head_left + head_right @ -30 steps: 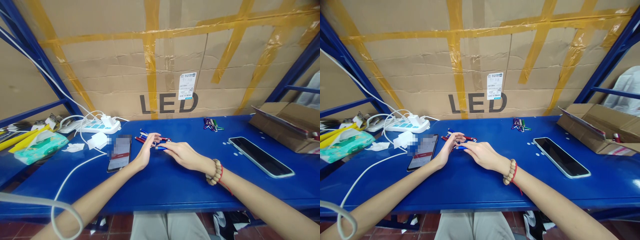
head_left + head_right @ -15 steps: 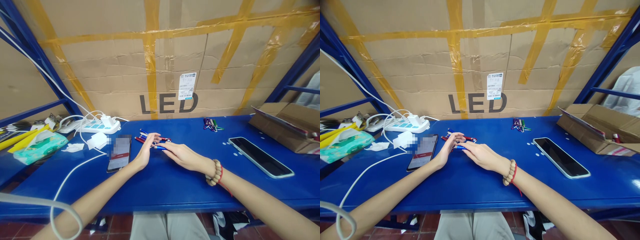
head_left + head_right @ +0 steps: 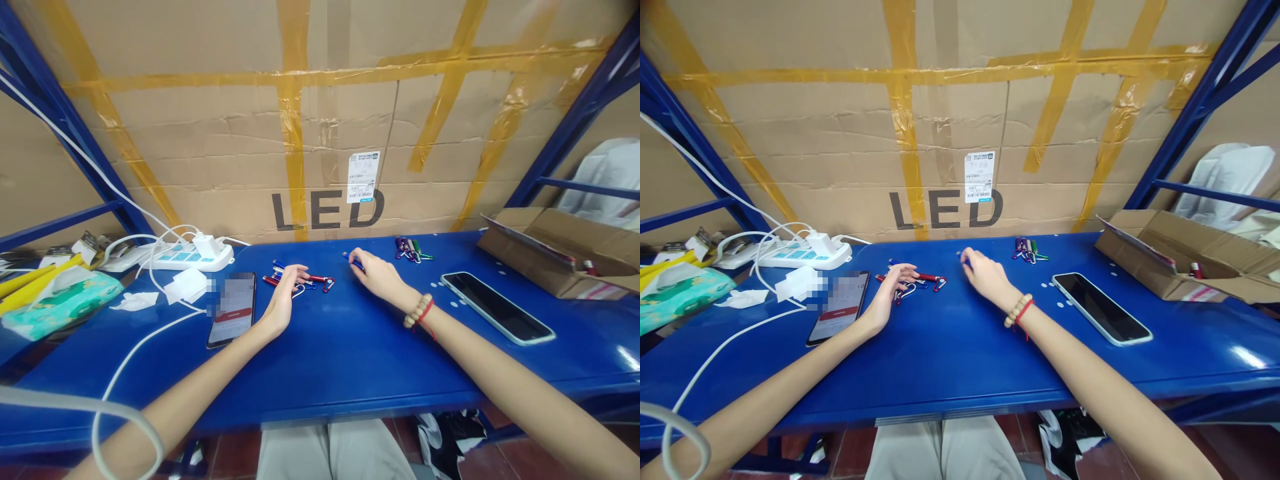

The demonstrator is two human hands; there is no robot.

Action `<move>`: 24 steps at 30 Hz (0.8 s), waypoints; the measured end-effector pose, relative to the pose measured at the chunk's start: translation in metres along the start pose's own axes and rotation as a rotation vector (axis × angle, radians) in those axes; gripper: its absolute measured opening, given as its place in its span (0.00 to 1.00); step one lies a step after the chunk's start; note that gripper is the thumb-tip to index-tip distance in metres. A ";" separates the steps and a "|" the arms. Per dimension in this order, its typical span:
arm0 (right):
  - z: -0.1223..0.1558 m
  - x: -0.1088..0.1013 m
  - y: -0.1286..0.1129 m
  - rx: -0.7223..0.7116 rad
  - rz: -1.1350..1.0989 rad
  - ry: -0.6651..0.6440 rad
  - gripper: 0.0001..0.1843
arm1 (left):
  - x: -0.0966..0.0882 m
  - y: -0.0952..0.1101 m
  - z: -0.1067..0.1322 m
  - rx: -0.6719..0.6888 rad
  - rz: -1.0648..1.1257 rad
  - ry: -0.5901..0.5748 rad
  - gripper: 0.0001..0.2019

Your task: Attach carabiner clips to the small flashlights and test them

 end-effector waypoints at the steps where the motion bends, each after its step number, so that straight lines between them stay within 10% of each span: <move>1: -0.007 0.001 0.015 0.053 0.039 0.002 0.13 | 0.000 0.000 0.000 0.007 -0.008 0.002 0.17; 7: -0.034 -0.005 0.082 0.297 0.208 0.035 0.17 | -0.007 0.005 -0.003 0.062 -0.026 0.049 0.17; 13: -0.042 -0.026 0.099 0.514 0.271 0.043 0.17 | -0.027 0.008 -0.012 0.072 -0.064 0.203 0.16; 24: -0.066 0.021 -0.079 -0.120 -0.107 -0.235 0.23 | -0.051 0.014 -0.019 0.091 -0.084 0.368 0.14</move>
Point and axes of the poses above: each hand's wrist, its own z-axis away from the middle knuckle, its own x-axis out of the palm, y = z × x, the point moved 5 cm from there along -z, towards the middle knuckle, and after that the axes turned 4 degrees about -z, right-handed, at the moved point
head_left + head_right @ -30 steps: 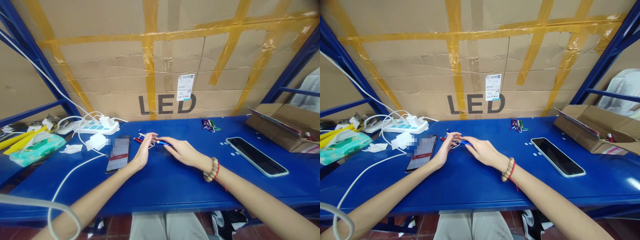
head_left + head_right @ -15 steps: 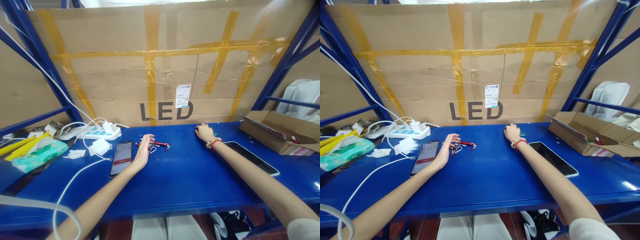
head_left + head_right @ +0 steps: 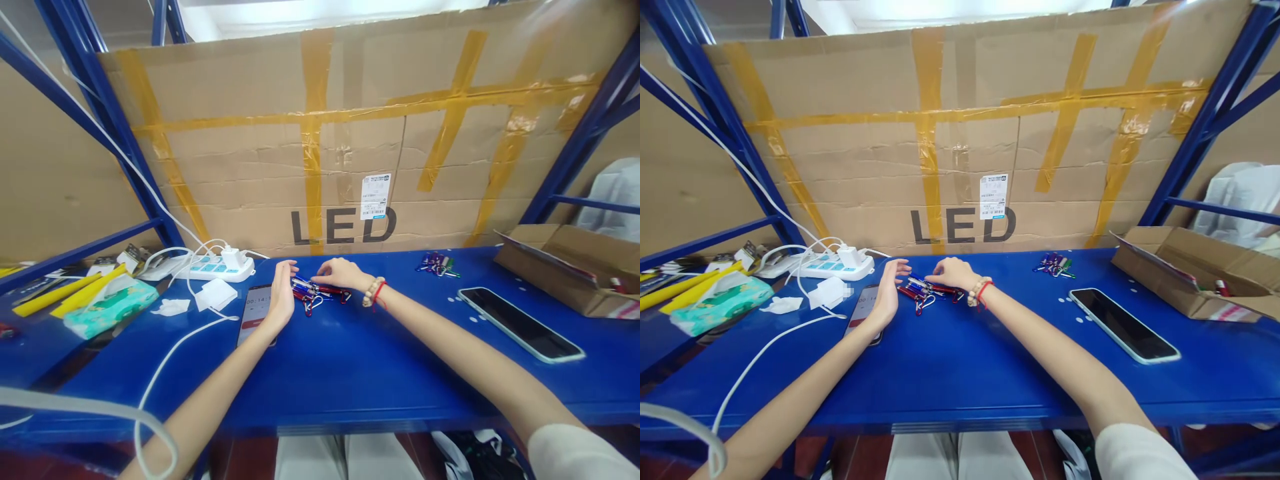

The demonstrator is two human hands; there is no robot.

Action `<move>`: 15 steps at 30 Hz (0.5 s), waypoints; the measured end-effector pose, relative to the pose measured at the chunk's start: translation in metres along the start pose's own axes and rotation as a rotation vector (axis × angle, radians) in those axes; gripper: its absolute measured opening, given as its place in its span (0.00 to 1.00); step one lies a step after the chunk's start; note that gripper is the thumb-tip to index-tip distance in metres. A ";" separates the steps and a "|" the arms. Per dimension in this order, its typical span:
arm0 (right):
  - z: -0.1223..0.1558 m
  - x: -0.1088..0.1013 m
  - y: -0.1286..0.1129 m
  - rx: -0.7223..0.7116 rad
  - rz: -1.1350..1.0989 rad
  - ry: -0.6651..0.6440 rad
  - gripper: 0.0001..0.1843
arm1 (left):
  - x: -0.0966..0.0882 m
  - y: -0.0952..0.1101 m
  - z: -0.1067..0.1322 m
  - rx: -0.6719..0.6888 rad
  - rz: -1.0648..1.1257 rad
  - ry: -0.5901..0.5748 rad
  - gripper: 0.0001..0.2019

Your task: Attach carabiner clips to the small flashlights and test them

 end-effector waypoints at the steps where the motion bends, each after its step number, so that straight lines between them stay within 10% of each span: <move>1: -0.002 0.005 -0.008 -0.020 -0.029 -0.030 0.25 | -0.001 0.001 -0.001 0.001 -0.001 0.008 0.14; 15: 0.070 0.004 0.018 -0.145 -0.444 -0.129 0.21 | 0.025 0.022 0.033 -0.028 -0.049 -0.277 0.12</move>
Point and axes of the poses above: each hand's wrist, its own z-axis away from the middle knuckle, its own x-axis out of the palm, y = z × x, the point moved 5 cm from there along -z, towards the middle knuckle, and after that the axes turned 4 degrees about -z, right-handed, at the moved point
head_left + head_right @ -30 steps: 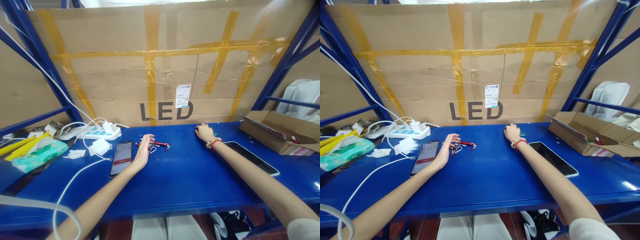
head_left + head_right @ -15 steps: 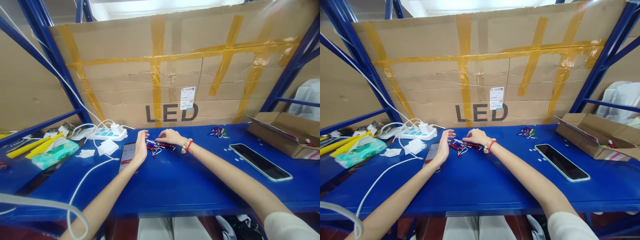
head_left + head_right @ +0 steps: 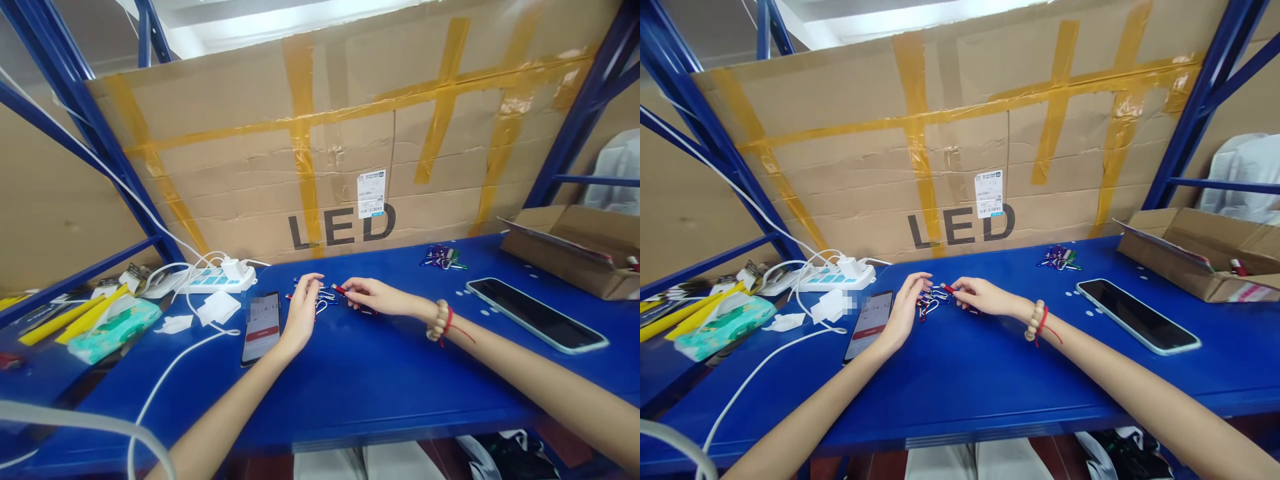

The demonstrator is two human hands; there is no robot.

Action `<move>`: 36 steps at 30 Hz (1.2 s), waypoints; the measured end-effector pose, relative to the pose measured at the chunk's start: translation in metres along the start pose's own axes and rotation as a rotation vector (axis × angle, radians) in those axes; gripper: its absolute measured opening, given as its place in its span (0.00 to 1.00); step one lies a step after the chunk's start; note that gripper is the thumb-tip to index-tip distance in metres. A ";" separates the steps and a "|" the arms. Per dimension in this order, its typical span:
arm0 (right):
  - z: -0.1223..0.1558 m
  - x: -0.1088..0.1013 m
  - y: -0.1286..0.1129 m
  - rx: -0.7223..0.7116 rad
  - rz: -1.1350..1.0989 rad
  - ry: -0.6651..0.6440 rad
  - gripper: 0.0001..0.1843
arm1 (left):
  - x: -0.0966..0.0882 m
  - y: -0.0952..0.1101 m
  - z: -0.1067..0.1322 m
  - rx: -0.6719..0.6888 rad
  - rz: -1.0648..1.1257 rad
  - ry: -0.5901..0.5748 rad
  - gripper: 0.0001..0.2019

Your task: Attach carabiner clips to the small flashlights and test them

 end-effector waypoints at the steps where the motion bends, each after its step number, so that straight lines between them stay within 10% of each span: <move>1: 0.006 0.003 -0.003 -0.041 -0.062 -0.005 0.22 | 0.004 -0.001 0.002 -0.006 0.015 -0.030 0.12; 11: 0.028 0.024 -0.025 -0.330 -0.070 -0.032 0.18 | 0.021 -0.024 0.001 -0.103 0.251 -0.153 0.14; 20: 0.033 0.023 -0.027 -0.280 0.035 -0.105 0.16 | 0.025 -0.019 0.004 -0.245 0.389 -0.172 0.16; 36: 0.033 0.022 -0.025 -0.271 0.153 -0.095 0.16 | 0.026 -0.015 0.006 -0.112 0.362 -0.245 0.18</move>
Point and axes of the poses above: each hand's wrist, its own z-axis away from the middle knuckle, its own x-axis out of the palm, y = z × x, the point moved 5 cm from there along -z, towards the middle knuckle, and after that the axes turned 4 degrees about -z, right-handed, at the moved point
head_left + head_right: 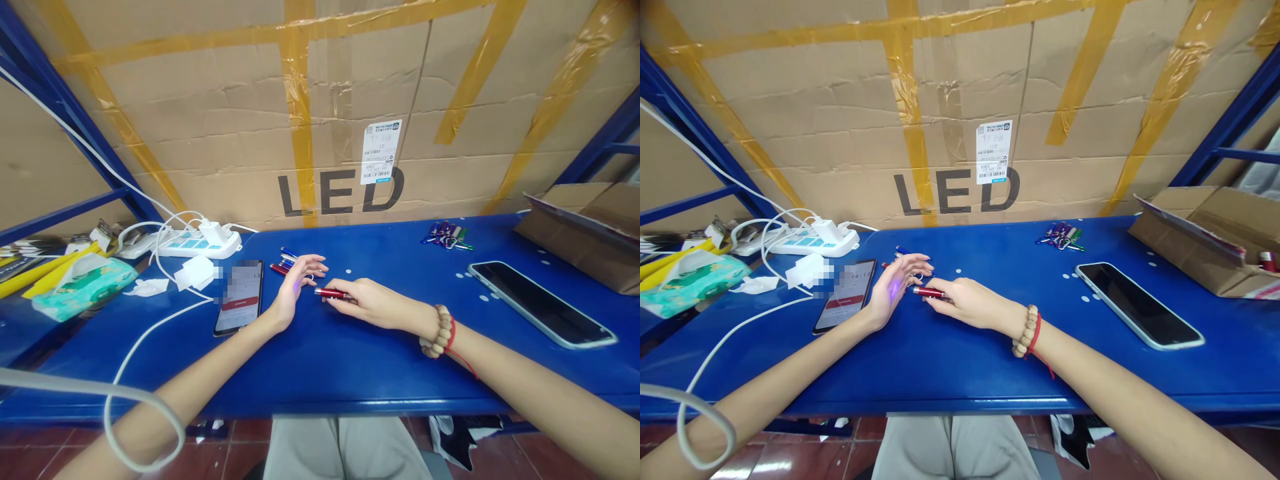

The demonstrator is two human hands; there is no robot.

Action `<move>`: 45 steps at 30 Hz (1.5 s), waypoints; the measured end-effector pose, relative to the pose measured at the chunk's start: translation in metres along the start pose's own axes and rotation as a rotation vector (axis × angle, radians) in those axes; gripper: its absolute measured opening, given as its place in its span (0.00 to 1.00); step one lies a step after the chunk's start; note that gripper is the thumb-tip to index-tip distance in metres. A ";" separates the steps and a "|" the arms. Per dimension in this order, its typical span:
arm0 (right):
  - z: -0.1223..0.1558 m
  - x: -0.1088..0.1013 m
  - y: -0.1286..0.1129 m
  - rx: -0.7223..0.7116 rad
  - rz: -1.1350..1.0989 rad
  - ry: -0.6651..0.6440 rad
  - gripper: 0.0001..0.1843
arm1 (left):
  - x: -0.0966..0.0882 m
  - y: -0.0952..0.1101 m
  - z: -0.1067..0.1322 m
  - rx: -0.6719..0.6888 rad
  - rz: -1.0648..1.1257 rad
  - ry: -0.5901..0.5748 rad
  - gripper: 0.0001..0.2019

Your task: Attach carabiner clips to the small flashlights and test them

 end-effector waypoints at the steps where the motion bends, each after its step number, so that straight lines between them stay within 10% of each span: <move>1: 0.000 0.000 0.000 -0.003 0.004 0.005 0.16 | 0.000 -0.001 0.000 -0.001 -0.005 0.001 0.19; 45: 0.000 0.002 -0.002 -0.043 0.143 0.034 0.19 | -0.002 -0.006 -0.003 -0.025 0.016 0.003 0.18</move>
Point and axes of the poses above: each hand's wrist, its own z-axis away from the middle knuckle, its own x-axis out of the palm, y = z × x, the point moved 5 cm from there along -z, towards the middle knuckle, and after that the axes turned 4 degrees about -z, right-handed, at the moved point
